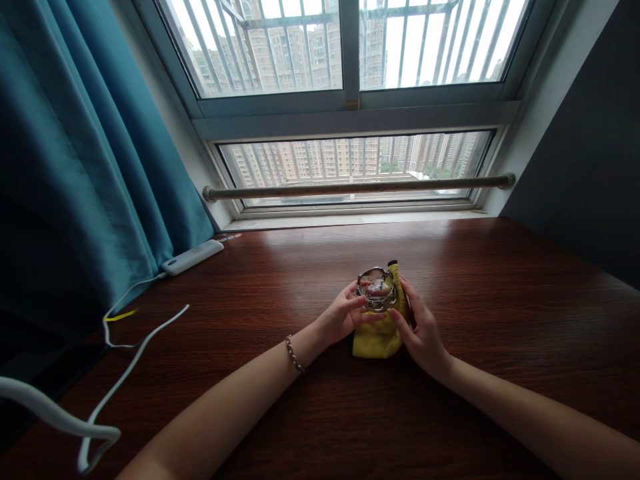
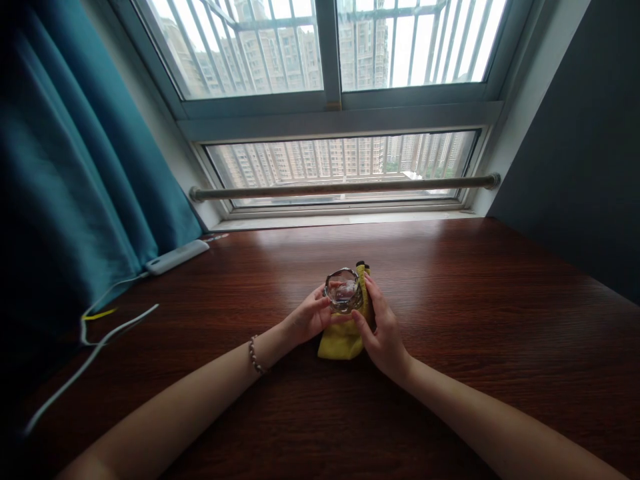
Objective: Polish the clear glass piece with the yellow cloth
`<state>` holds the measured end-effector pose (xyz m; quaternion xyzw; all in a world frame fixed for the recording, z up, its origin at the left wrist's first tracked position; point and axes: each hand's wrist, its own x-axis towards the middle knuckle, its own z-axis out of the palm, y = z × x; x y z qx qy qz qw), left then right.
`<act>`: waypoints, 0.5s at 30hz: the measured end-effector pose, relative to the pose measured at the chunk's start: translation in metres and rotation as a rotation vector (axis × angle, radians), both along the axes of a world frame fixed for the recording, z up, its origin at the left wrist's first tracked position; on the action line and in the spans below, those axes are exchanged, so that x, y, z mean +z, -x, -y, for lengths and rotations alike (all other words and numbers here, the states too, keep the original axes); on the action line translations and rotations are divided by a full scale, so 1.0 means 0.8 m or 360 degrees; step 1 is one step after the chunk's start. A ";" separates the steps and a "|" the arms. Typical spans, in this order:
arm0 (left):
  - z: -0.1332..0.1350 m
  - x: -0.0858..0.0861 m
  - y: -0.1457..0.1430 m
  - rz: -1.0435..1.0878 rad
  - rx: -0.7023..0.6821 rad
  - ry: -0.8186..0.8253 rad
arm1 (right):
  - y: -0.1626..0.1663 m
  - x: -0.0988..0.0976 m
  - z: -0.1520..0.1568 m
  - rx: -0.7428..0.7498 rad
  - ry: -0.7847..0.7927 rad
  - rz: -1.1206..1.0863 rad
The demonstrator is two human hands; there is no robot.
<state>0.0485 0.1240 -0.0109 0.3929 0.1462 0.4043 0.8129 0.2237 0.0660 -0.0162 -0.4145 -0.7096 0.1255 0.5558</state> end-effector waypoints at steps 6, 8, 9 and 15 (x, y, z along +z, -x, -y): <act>0.000 0.003 0.000 0.0008 0.0092 -0.0009 | -0.002 -0.012 -0.008 0.0025 0.0132 -0.0045; 0.000 0.004 0.000 -0.0001 0.0118 -0.0007 | -0.003 -0.015 -0.010 0.0033 0.0188 -0.0087; 0.000 0.004 0.000 -0.0001 0.0127 -0.0005 | -0.004 -0.016 -0.011 0.0038 0.0201 -0.0099; -0.003 0.003 0.001 0.0083 0.0148 0.0032 | -0.003 -0.008 -0.004 0.0134 0.0087 -0.0017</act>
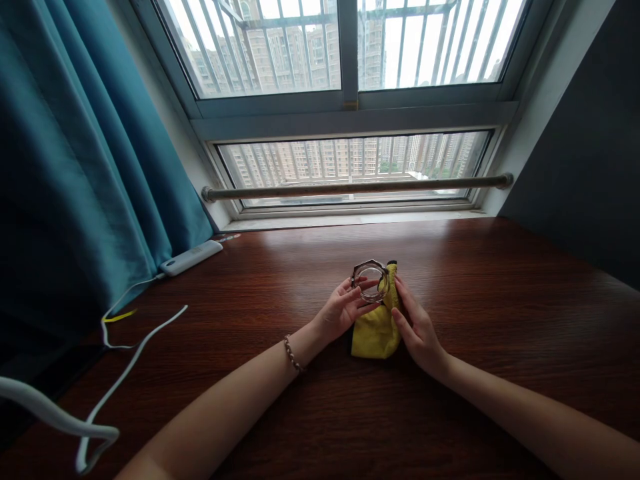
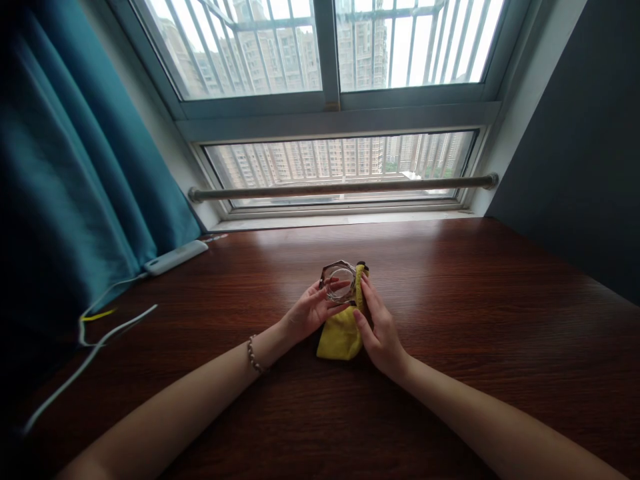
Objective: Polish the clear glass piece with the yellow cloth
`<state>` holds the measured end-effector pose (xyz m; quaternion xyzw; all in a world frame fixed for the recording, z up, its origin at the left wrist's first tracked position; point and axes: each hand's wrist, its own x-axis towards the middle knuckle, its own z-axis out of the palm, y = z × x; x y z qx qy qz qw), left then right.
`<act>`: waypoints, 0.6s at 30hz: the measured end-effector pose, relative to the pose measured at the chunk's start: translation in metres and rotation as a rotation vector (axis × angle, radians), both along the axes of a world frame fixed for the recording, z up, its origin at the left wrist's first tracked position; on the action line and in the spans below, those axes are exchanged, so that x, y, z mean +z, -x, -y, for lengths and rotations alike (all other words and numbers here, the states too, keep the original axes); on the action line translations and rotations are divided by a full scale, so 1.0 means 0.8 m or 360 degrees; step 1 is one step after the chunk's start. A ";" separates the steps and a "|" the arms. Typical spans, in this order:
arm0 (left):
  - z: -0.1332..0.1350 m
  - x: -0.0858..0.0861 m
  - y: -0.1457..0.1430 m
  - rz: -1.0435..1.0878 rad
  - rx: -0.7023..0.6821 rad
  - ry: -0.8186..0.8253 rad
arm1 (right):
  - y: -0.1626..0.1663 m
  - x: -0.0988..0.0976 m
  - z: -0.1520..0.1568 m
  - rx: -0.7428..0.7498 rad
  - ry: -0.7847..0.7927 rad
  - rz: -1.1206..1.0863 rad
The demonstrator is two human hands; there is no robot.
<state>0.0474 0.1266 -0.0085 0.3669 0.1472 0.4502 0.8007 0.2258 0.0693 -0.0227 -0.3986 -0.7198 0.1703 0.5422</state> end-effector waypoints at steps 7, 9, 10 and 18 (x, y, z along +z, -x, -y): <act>0.001 0.007 0.000 0.0064 -0.0134 0.0136 | 0.002 0.003 0.000 0.0038 0.0010 0.0045; 0.002 0.010 -0.002 0.0089 -0.0193 0.0199 | 0.001 0.004 0.000 0.0059 0.0011 0.0056; 0.002 0.010 -0.002 0.0109 -0.0210 0.0234 | 0.001 0.005 0.001 0.0082 0.0008 0.0073; -0.005 0.006 0.003 0.0174 -0.0088 0.0491 | 0.003 0.021 0.014 0.0398 -0.0145 0.0492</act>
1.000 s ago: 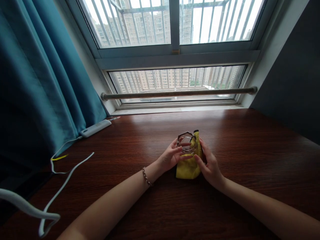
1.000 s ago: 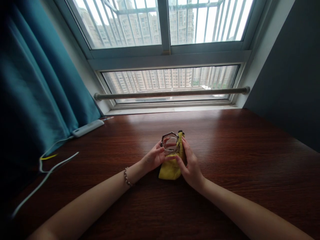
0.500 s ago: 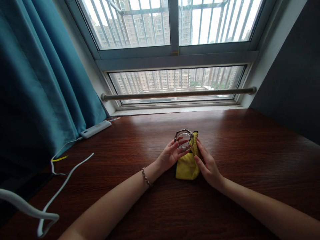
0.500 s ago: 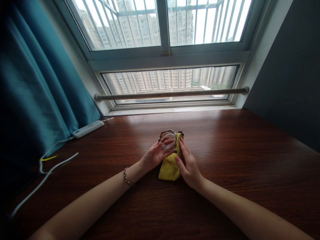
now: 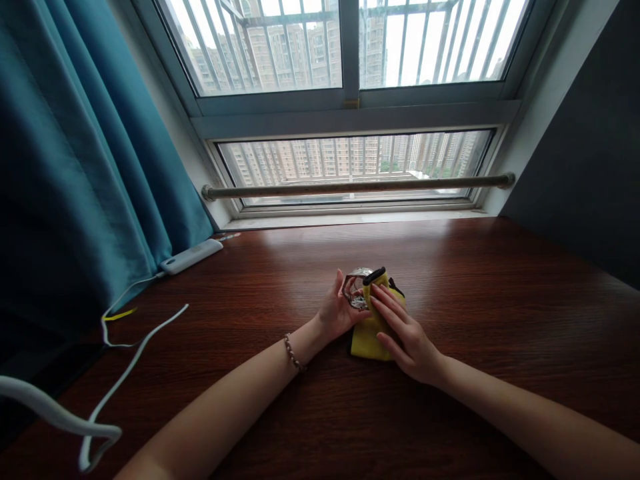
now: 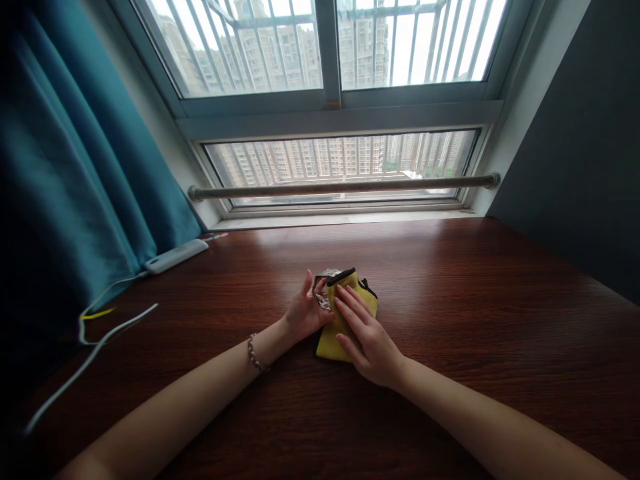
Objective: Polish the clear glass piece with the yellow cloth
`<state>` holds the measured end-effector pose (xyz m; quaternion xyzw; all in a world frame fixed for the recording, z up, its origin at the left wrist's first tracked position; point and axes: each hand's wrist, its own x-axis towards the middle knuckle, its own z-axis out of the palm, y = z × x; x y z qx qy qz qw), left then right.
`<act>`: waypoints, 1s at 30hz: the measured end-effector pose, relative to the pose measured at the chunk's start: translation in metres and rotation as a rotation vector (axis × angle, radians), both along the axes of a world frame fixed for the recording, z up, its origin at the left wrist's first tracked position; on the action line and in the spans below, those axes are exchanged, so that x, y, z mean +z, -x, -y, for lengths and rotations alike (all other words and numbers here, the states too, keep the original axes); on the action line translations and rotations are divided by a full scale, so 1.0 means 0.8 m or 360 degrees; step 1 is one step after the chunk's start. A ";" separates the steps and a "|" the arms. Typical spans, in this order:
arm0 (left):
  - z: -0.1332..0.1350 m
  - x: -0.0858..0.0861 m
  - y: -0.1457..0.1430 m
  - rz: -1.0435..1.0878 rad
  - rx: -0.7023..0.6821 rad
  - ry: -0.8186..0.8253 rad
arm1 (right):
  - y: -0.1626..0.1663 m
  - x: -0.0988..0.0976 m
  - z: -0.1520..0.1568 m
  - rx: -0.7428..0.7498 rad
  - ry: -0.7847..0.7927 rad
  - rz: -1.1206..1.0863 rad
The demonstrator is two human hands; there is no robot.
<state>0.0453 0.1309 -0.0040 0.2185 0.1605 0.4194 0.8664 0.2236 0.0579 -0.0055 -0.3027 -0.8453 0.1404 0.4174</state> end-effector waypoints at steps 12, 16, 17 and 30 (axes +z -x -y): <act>0.016 0.002 -0.007 -0.0241 -0.0029 -0.0207 | 0.000 -0.012 -0.005 -0.0166 0.0213 -0.0161; 0.011 -0.008 -0.010 -0.0314 -0.0015 -0.0226 | 0.000 -0.009 -0.004 -0.0124 0.0031 -0.0028; 0.009 -0.011 -0.011 -0.0326 -0.0003 -0.0232 | 0.000 -0.008 -0.004 -0.0120 -0.0019 0.0007; 0.022 0.001 -0.010 -0.0455 -0.0097 -0.0610 | 0.001 -0.005 -0.006 -0.0305 -0.0110 -0.0023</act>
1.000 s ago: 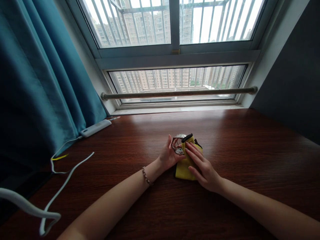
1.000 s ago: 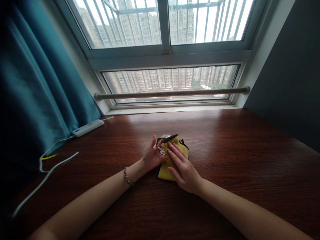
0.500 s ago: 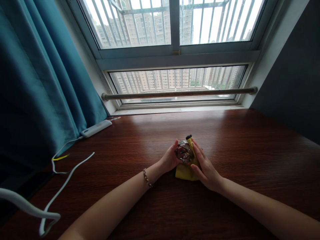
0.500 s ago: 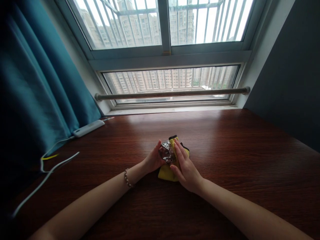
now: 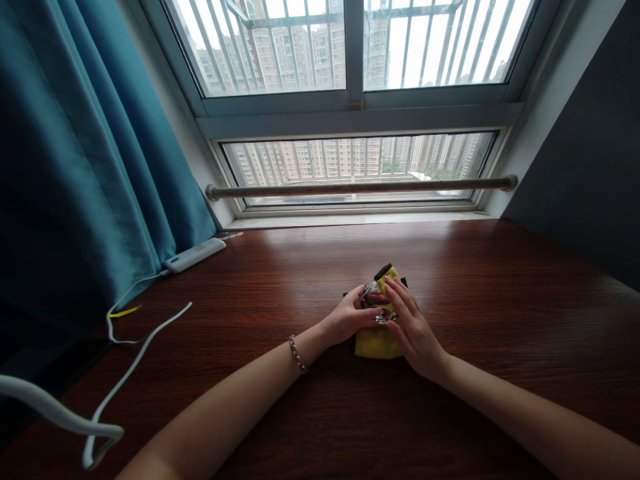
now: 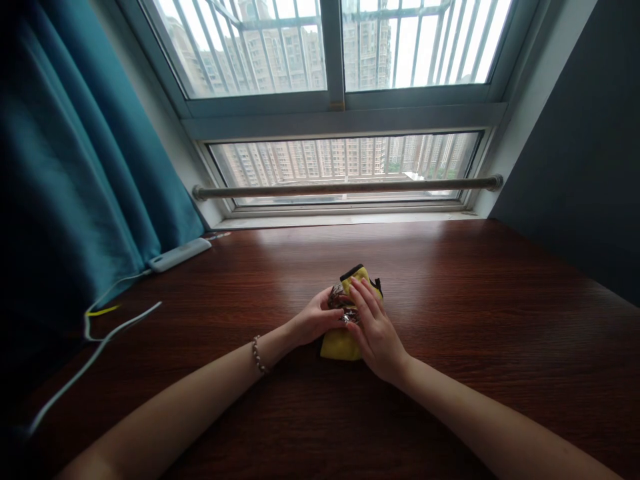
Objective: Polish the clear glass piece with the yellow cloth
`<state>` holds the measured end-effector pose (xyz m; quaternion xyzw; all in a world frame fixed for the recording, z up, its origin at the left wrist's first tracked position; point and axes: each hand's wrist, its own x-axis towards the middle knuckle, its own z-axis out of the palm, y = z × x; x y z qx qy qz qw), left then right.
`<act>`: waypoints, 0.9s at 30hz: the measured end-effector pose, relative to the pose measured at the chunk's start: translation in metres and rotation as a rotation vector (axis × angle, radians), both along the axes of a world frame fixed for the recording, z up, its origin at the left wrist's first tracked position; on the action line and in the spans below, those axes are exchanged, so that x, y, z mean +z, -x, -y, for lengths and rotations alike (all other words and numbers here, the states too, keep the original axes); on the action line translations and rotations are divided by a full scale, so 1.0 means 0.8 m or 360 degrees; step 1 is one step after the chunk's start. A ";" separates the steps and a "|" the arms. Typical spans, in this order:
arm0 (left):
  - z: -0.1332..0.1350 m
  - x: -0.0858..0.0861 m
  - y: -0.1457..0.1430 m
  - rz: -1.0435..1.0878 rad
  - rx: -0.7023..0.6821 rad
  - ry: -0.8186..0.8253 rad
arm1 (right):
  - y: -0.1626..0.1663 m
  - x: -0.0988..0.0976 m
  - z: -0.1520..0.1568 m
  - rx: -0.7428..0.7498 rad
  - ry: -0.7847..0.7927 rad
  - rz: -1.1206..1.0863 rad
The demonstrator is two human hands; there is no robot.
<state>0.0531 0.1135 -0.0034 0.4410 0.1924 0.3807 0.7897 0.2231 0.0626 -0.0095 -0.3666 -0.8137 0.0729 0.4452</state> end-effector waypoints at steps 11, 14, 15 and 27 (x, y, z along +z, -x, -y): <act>-0.005 -0.010 -0.005 -0.0241 0.0190 -0.0308 | -0.001 -0.022 -0.013 -0.0243 0.0371 -0.0447; -0.004 -0.012 -0.007 -0.0399 0.0289 -0.0410 | -0.002 -0.025 -0.015 -0.0271 0.0399 -0.0471; -0.003 -0.013 -0.007 -0.0467 0.0341 -0.0468 | -0.002 -0.025 -0.015 -0.0269 0.0394 -0.0474; 0.016 0.000 -0.004 -0.1163 0.0923 -0.1251 | 0.000 0.002 0.005 0.0093 0.0043 -0.0108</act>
